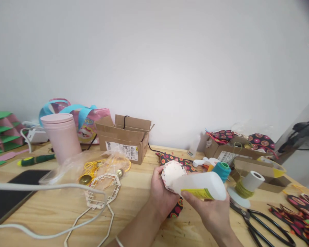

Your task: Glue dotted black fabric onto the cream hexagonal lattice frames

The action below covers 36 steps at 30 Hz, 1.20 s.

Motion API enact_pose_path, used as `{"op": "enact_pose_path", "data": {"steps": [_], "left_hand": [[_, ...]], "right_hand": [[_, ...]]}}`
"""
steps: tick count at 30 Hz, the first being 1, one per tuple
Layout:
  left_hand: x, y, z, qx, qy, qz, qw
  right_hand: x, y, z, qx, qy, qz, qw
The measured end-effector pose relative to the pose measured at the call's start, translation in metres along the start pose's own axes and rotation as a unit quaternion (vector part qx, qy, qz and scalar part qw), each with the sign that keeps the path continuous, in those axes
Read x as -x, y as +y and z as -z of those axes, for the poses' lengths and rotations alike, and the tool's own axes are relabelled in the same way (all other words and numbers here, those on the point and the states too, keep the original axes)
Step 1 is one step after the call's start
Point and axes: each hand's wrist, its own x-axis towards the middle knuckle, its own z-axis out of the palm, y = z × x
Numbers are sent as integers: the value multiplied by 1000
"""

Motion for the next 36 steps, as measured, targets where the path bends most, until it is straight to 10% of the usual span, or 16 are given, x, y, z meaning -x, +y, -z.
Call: {"op": "enact_pose_path", "data": {"steps": [14, 36], "left_hand": [[3, 2, -4, -5, 20, -24, 999], [3, 2, 2, -2, 23, -35, 999]], "right_hand": [[6, 2, 5, 44, -25, 50, 997], [18, -11, 1, 33, 114, -50, 992]]}}
